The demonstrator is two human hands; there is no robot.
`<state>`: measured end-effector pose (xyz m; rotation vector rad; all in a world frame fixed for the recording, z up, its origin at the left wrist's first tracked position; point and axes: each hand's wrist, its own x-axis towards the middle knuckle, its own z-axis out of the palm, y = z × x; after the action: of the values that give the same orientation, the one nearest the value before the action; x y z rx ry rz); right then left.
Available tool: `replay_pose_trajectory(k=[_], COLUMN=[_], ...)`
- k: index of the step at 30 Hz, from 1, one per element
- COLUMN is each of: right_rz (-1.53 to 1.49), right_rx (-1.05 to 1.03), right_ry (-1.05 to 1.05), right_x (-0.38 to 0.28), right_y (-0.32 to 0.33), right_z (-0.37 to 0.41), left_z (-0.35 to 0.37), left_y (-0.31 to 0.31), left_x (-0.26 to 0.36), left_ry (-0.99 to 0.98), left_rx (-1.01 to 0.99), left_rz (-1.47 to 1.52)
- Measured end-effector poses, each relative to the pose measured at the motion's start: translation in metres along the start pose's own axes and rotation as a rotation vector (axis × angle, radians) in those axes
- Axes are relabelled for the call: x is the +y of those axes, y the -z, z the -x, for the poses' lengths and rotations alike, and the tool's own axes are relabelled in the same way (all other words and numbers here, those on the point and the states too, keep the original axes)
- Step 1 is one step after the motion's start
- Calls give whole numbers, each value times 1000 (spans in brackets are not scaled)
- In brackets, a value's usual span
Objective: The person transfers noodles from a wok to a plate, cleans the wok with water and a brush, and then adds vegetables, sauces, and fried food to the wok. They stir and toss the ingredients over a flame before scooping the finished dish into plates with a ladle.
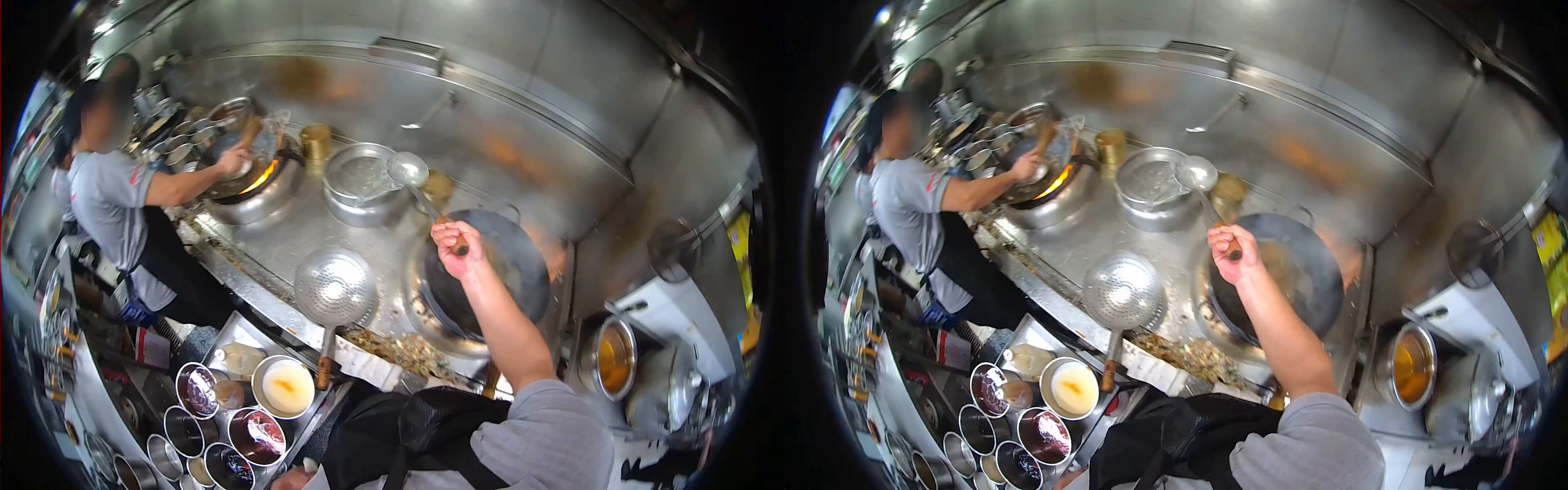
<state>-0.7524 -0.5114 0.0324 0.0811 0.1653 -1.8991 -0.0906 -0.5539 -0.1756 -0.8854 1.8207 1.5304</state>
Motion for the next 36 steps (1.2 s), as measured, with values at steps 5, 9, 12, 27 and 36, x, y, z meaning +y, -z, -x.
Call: replay_pose_trajectory(k=[5,9,12,27,36], right_rz=[246,448,613,1938,2040], right_rx=[136,512,600,1224,1363], right_ry=[142,249,213,300,-397], right_x=[-19,-35,-48,98,120], right_y=[-19,-16,15,299,319], right_z=[152,235,290,543,532], left_z=[-29,-64,-128,-268,-261], left_y=[49,45,0,-96,8], left_x=[85,239,325,458,471], left_ry=[-139,-478,-410,-485,-523], left_rx=[-8,214,169,398,492], left_rz=[207,225,366,577,271])
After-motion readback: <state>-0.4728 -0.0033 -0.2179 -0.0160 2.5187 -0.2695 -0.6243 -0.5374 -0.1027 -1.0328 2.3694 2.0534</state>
